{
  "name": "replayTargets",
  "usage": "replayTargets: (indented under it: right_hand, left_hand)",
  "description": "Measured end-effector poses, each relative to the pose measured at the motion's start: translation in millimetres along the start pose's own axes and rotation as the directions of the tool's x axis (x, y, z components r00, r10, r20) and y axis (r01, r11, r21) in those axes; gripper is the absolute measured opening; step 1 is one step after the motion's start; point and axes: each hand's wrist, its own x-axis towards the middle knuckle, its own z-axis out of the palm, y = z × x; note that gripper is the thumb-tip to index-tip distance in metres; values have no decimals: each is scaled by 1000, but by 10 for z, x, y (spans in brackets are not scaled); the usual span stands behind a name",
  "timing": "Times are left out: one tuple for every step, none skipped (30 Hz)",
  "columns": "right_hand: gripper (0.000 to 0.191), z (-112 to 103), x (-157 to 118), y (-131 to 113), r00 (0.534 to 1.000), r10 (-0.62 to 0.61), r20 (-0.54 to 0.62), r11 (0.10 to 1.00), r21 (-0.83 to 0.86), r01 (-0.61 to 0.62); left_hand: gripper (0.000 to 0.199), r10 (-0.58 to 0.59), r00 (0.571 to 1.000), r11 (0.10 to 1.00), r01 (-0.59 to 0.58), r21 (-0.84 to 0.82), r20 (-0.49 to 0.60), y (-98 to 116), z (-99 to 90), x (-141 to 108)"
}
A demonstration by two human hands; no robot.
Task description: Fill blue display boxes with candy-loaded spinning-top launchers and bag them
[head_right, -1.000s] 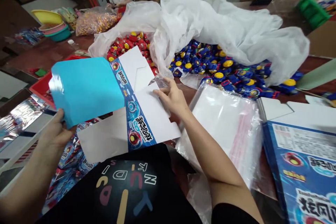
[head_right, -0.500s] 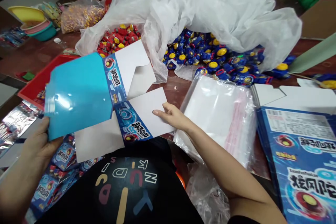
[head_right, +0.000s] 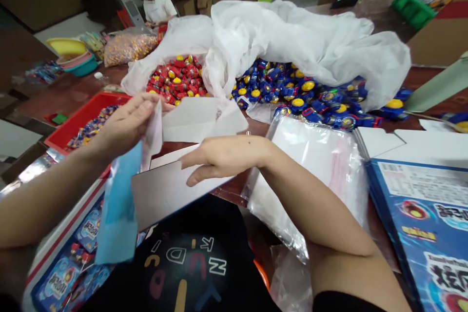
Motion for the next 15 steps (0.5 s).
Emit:
replayTargets:
  right_hand:
    - [29,24,5,105,1000,7,0,997,71,-7]
    - [40,55,11,226,999,24,-21,990,140,-21]
    - [52,90,26,349,997,55,-61,980,195,-42]
    - [62,127,53,463,989,103,-107,971,226,-76]
    - [68,164,96,562,976,159,-147,965,231,-123]
    - [72,201,154,642,962,217,-167,960,213,-180]
    - [73,235,226,706,947,273,-166,953,178,-244]
    - [74,268,309,757,934,322,-153,944,127,-305]
    - [74,301,397,799,922,364,-131,931,70,-358]
    - [73,336,483,837,911,397,-110,918,20,-397]
    - [72,374,560,869,902,420,-100,906,-16,-423]
    - [70,417,616,893,895,435,-101,897,-39,-440]
    - [67,465,644,905,891,440,-115,892,-56,-448]
    - [63,514,634,904,888,436,-146,890,-78,-450]
    - [58,557,578,889,888,413,-202,890,-118,-440]
  left_hand:
    - [39,-16,1000,994,16,-112,-1,-45,42,36]
    - [42,-15,999,979,9,-204,-28,-83,32,63]
    - [47,10,998,972,-26,-235,-67,-109,-17,84]
    - [51,50,994,976,-69,-205,-94,-125,-88,99]
    - [53,93,990,985,-107,-137,-105,-135,-165,107]
    - [53,129,987,989,-135,-57,-101,-145,-234,105]
    - [53,151,986,988,-149,30,-77,-160,-286,93]
    - [57,157,987,982,-151,116,-40,-185,-313,70]
    - [70,146,989,970,-144,195,4,-222,-318,39]
    - [87,124,992,954,-130,271,40,-272,-302,4]
    - [103,97,994,932,-111,346,57,-333,-274,-31]
    - [114,61,997,916,-78,394,55,-402,-241,-62]
    - [119,18,999,918,-27,396,27,-473,-211,-85]
    - [120,-28,999,938,33,344,-19,-541,-190,-101]
    - [119,-75,995,961,89,260,-65,-602,-180,-110]
